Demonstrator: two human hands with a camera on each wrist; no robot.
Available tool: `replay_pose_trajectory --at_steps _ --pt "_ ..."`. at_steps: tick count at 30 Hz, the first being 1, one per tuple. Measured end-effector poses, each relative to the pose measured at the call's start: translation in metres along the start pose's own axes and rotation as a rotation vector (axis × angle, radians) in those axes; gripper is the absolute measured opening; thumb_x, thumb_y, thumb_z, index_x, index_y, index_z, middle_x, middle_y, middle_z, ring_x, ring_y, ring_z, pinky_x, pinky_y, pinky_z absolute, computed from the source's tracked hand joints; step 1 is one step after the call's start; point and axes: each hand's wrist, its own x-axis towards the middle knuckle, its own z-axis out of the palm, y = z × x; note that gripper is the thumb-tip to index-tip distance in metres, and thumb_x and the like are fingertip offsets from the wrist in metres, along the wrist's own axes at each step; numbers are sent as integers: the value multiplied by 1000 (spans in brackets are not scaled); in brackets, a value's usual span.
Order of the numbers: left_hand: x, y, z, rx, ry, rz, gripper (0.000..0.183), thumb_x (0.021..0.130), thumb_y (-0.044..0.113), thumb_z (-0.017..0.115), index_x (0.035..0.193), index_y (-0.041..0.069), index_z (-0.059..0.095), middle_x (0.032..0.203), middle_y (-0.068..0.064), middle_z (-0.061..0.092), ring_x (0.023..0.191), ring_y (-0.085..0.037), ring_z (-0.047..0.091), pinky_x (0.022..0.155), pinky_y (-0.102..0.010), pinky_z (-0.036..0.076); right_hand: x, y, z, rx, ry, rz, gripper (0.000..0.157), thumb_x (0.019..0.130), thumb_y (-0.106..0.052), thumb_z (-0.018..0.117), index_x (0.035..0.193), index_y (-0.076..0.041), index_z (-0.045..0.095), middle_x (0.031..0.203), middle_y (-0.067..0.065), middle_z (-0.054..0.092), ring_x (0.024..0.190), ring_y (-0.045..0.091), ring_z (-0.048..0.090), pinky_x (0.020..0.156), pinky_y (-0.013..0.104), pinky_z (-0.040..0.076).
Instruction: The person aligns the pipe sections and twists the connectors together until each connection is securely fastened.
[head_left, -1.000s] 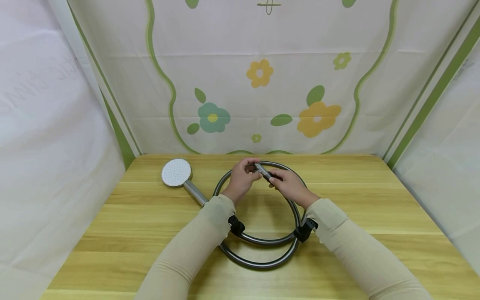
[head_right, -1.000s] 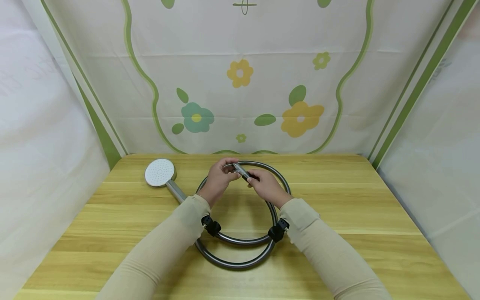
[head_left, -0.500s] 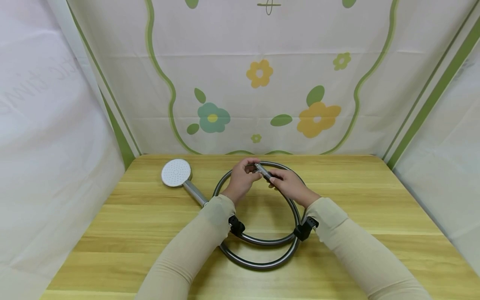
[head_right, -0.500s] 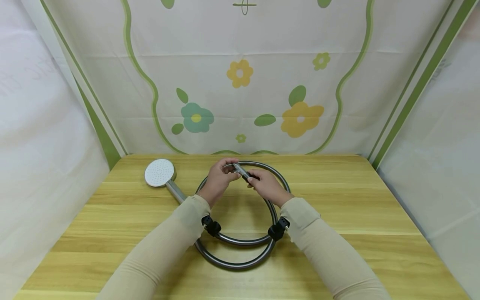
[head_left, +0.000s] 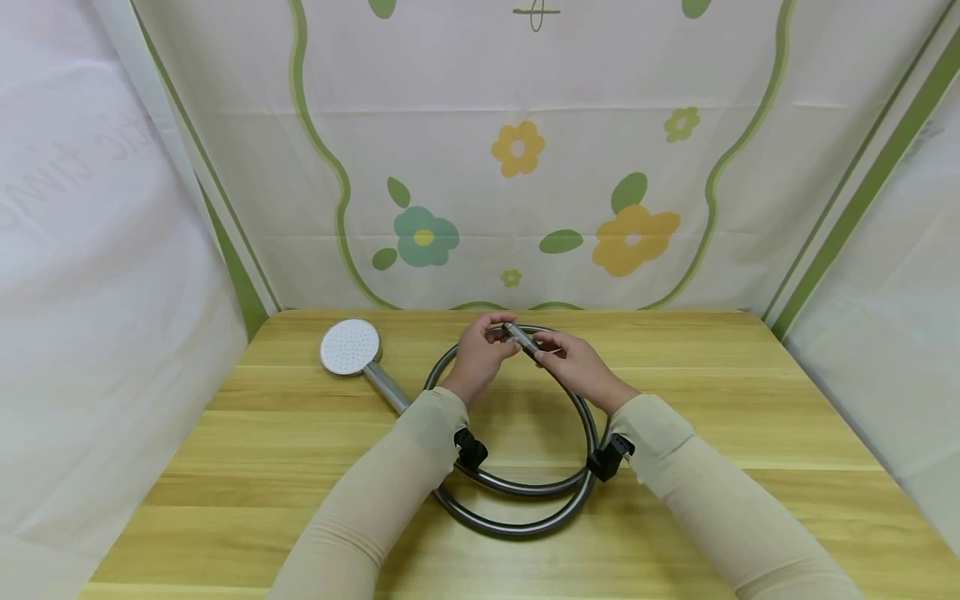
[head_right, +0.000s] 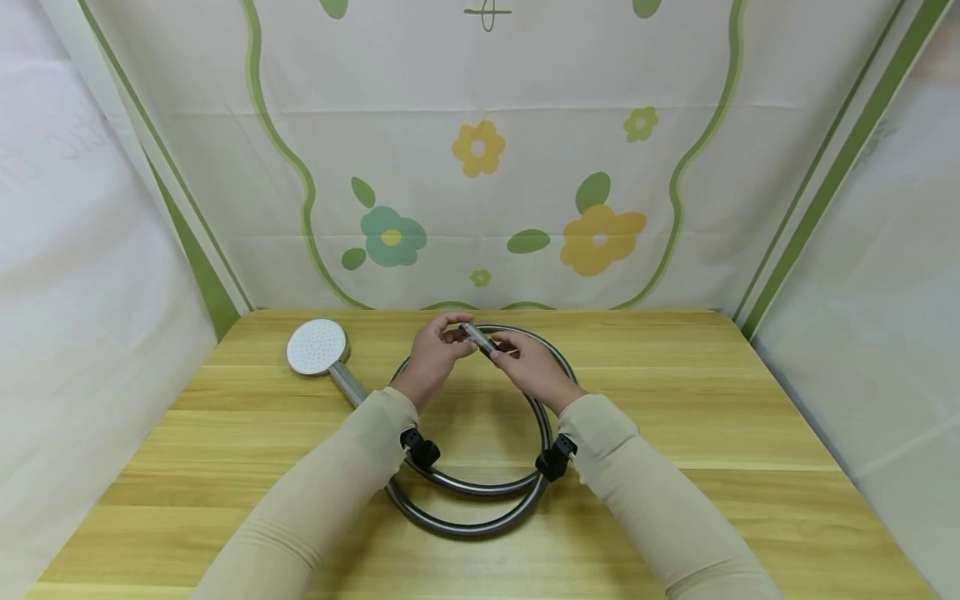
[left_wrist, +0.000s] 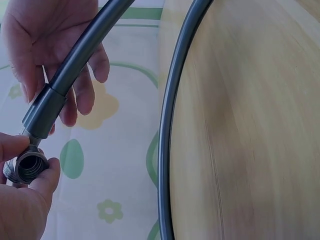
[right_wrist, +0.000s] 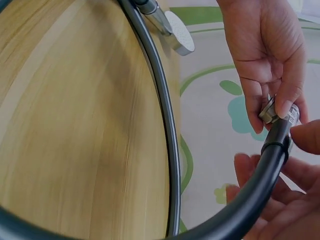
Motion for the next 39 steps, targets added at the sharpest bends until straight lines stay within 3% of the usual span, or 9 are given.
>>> replay_pose_trajectory --at_steps 8,20,31,39 --pt "0 1 1 2 7 0 39 86 -7 65 122 10 61 126 -10 58 111 -19 59 92 -39 50 -7 -3 0 -72 112 -75 50 92 -22 65 136 -1 51 125 17 56 107 32 60 79 43 54" --pt "-2 4 2 14 4 9 39 86 -8 65 121 9 62 125 -8 58 113 -21 58 91 -38 50 -9 -5 8 -155 203 -113 44 88 -18 72 125 0 57 118 19 57 100 31 60 83 45 52" --pt "0 1 3 15 19 6 39 86 -7 66 122 9 61 125 -7 58 113 -20 58 89 -38 51 -6 -7 15 -164 227 -40 37 88 -24 72 118 -7 59 112 10 57 101 27 58 78 41 52" --pt "1 1 4 5 18 1 40 86 -7 65 123 8 61 128 -11 57 115 -22 58 89 -38 50 -8 -10 19 -108 244 -19 33 88 -19 71 116 -7 58 111 11 58 98 27 58 77 41 51"
